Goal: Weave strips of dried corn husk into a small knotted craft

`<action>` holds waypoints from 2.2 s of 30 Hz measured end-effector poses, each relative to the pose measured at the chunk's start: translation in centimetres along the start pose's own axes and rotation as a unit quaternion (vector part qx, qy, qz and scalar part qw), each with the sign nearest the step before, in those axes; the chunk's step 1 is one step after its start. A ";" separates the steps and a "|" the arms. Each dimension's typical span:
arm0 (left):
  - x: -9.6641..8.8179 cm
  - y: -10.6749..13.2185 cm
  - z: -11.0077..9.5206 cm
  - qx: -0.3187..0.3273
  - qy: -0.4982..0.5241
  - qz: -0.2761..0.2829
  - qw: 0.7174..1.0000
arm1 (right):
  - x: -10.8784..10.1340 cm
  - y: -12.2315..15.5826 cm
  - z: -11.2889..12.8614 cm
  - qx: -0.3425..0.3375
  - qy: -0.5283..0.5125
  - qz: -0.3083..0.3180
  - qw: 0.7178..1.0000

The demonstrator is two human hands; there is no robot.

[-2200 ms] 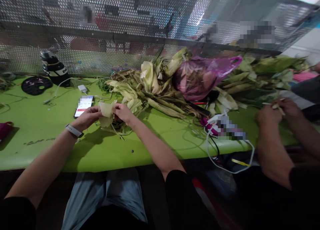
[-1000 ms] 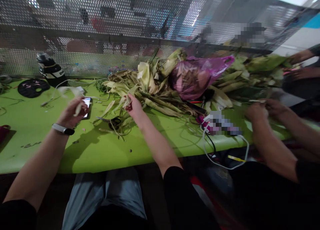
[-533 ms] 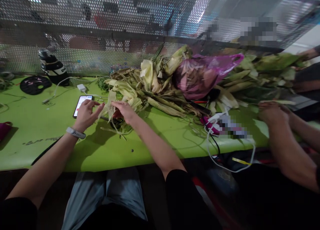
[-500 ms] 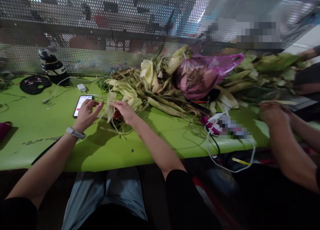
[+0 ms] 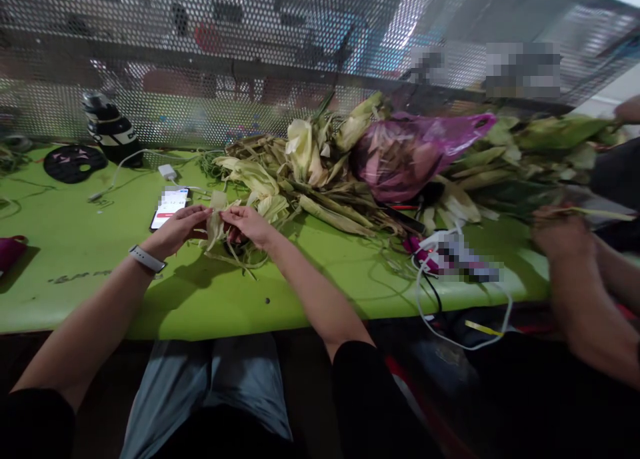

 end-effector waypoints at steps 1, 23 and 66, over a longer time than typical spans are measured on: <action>-0.1 0.1 0.0 -0.001 -0.008 0.014 1.000 | 0.0 0.1 0.1 -0.002 0.008 0.004 1.000; -1.1 -0.2 0.3 -0.013 -0.070 0.119 0.990 | -1.2 0.0 0.4 0.002 0.045 0.093 0.995; -1.2 0.4 -0.4 -0.001 -0.074 0.167 0.983 | -0.8 0.6 0.4 0.011 0.085 0.128 0.988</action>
Point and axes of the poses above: each hand's wrist, its own y-axis away from the middle knuckle, its own x-axis out of the palm, z = x × y, the point moved 1 cm from there along -y, towards the middle knuckle, and after that the axes turned 11 degrees about -y, right-handed, at the moved point
